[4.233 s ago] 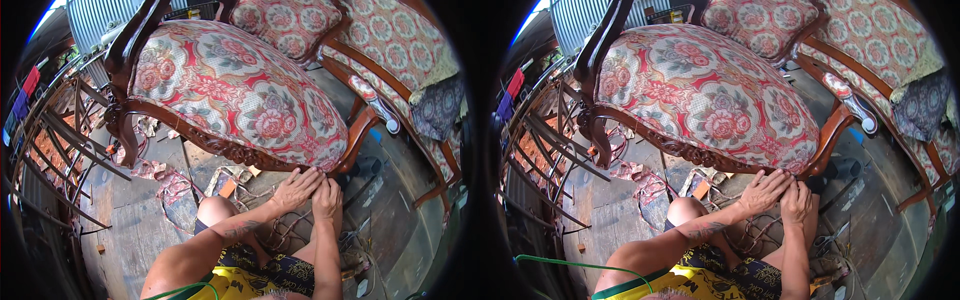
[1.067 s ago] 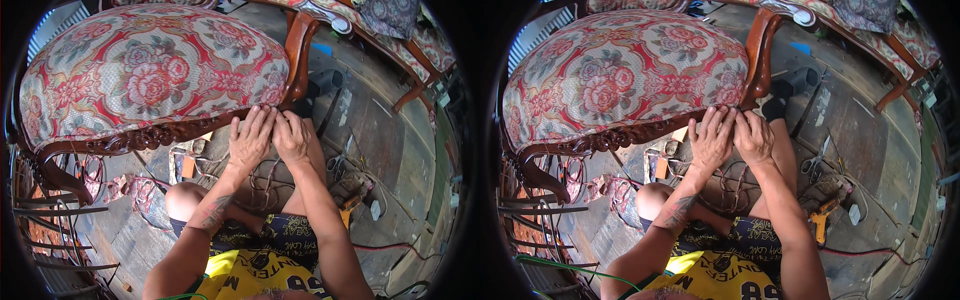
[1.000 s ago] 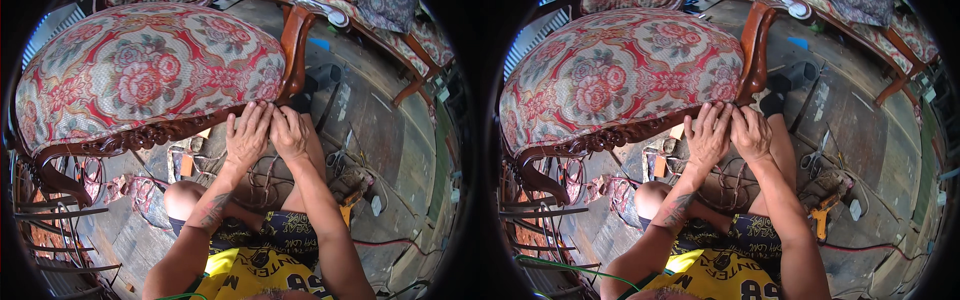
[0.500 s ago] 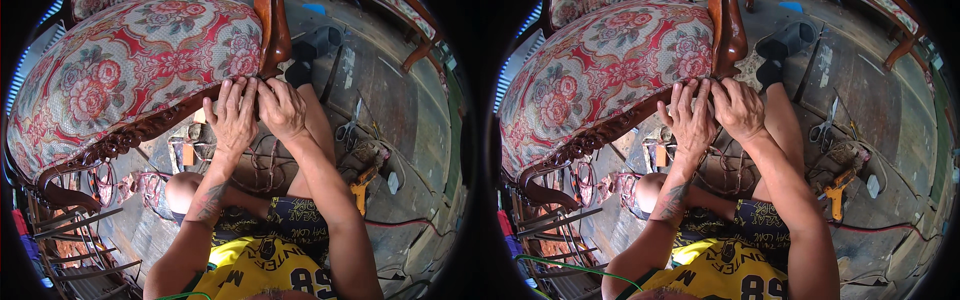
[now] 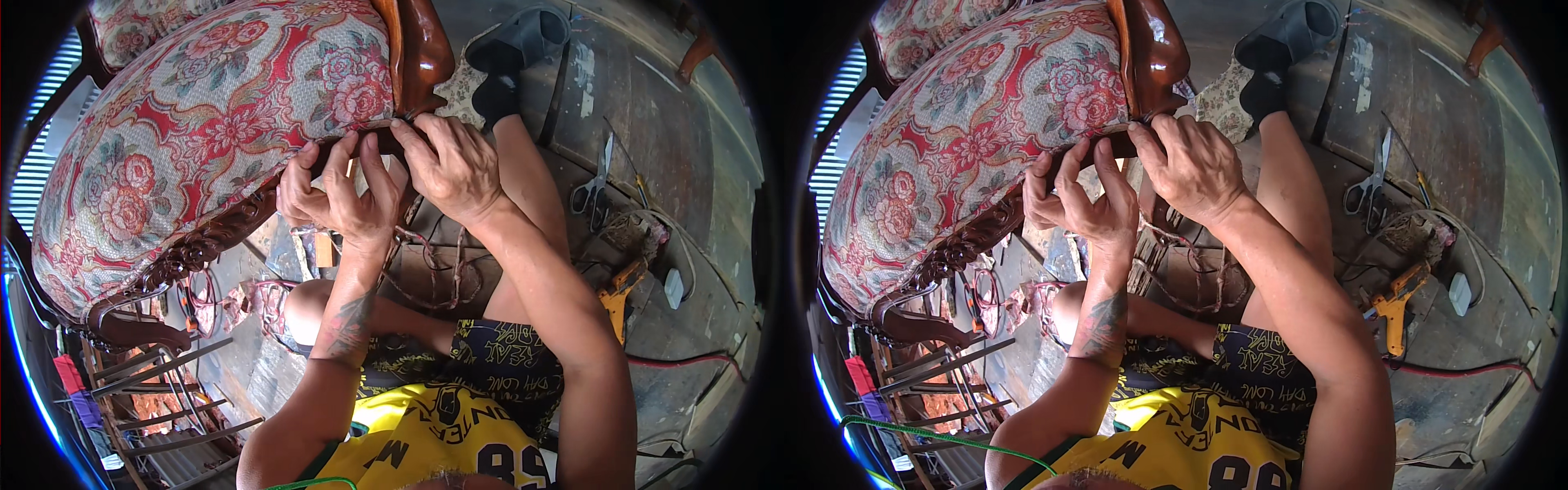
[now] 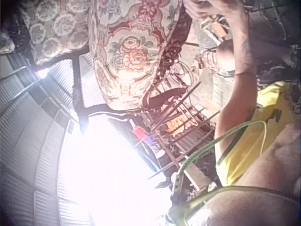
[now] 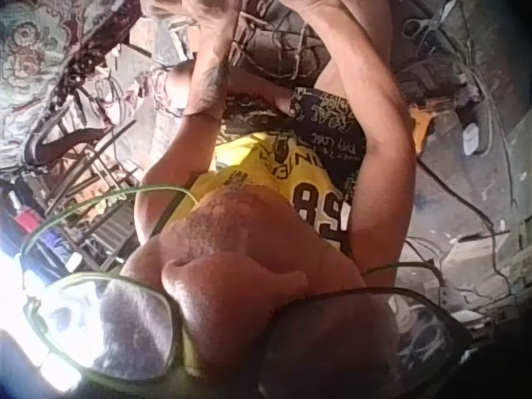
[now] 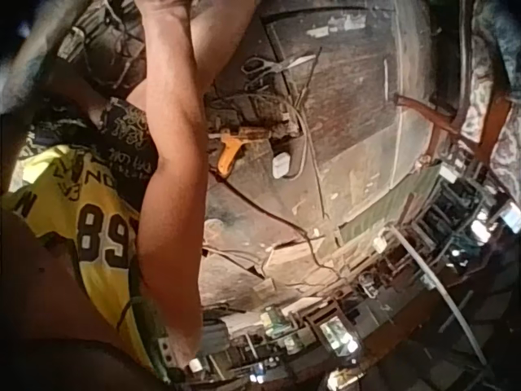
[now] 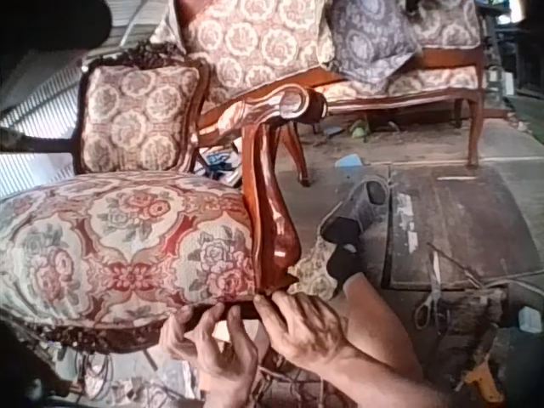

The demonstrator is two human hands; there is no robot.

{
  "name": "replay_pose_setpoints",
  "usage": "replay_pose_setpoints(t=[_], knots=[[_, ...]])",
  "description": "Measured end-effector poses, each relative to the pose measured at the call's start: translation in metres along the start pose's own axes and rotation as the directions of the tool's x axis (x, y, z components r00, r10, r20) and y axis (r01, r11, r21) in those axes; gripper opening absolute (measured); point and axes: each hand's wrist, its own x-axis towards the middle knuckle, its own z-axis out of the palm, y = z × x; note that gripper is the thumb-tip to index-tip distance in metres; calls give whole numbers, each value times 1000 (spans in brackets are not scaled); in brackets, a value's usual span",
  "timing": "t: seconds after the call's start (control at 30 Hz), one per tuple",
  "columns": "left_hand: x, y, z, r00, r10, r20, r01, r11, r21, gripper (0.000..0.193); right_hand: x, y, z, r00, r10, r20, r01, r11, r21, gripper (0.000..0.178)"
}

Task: Applying decorative trim to an upholstered chair using a hot glue gun.

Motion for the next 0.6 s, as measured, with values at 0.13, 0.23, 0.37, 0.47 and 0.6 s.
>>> replay_pose_setpoints(t=[0.13, 0.23, 0.37, 0.47, 0.6], knots=[[3, -3, 9, 999, 3, -54, -2, 1000, 18, 29, 3, 1, -1, 1000, 19, -21, -18, 1000, 17, 35], [1, -2, 10, 1000, -10, 19, 10, 1000, 25, 33, 2, 6, -2, 1000, -1, -2, 1, 1000, -7, 33], [3, 5, 12, 999, -47, 15, 47, 998, 46, 37, 4, 6, -4, 1000, -4, -4, 4, 1000, 18, 33], [0, 5, 14, 998, -55, 13, 54, 998, 26, 41, 1, 8, -3, 1000, -12, 19, 12, 1000, 26, 34], [-1, 1, 15, 1000, 15, -1, -15, 998, 65, 34, 1, 10, -2, 999, -35, 19, 35, 999, 30, 37]])
